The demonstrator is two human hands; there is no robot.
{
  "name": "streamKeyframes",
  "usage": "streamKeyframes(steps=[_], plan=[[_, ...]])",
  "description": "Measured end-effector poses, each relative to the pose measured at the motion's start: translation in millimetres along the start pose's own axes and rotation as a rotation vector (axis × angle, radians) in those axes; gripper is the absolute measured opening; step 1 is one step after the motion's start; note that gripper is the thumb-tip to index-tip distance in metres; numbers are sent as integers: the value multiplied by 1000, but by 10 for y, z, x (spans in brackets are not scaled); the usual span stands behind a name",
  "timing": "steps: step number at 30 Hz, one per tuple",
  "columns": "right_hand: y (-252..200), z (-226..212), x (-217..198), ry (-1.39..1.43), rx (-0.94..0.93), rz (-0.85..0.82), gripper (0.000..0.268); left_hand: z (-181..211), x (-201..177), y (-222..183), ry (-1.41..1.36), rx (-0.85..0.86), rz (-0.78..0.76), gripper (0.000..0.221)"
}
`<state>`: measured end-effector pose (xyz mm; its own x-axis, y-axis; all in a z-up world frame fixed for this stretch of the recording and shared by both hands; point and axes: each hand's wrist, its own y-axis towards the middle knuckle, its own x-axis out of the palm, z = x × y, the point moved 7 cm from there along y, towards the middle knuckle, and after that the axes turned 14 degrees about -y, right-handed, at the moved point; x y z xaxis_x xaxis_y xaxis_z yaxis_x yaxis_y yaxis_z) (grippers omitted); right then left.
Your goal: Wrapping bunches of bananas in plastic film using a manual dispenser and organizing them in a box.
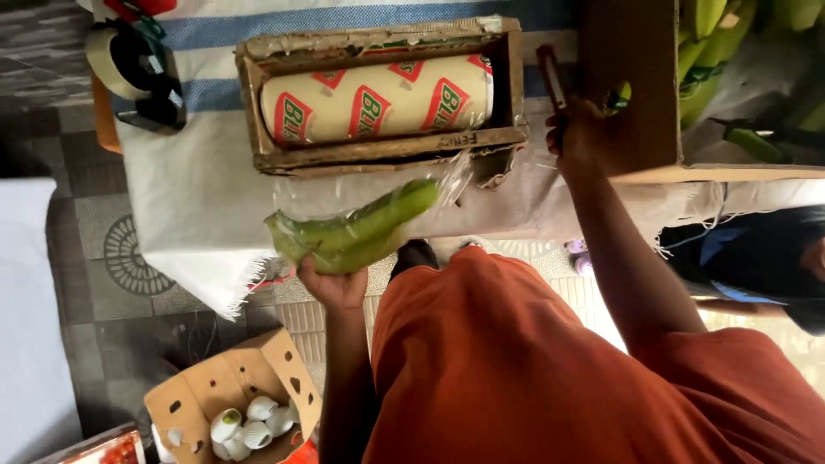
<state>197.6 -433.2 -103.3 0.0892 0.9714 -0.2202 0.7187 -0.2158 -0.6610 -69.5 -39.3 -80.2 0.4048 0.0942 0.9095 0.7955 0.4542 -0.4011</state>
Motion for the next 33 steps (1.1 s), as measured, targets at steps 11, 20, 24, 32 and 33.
streamKeyframes(steps=[11,20,24,32,33], plan=[[-1383,17,244,-457,-894,47,61,-586,862,220,-133,-43,-9,65],[-2090,-365,1134,375,-591,-424,70,-1364,927,173,-101,-169,-120,61],[-1866,-459,1310,745,-248,-419,57,-1240,1202,-11,751,161,-248,93],[-1837,-799,1099,580,-607,-388,67,-832,2090,252,761,-334,-713,70],[-1843,-774,1098,575,-585,-373,62,-777,2347,233,1023,-297,-713,45]])
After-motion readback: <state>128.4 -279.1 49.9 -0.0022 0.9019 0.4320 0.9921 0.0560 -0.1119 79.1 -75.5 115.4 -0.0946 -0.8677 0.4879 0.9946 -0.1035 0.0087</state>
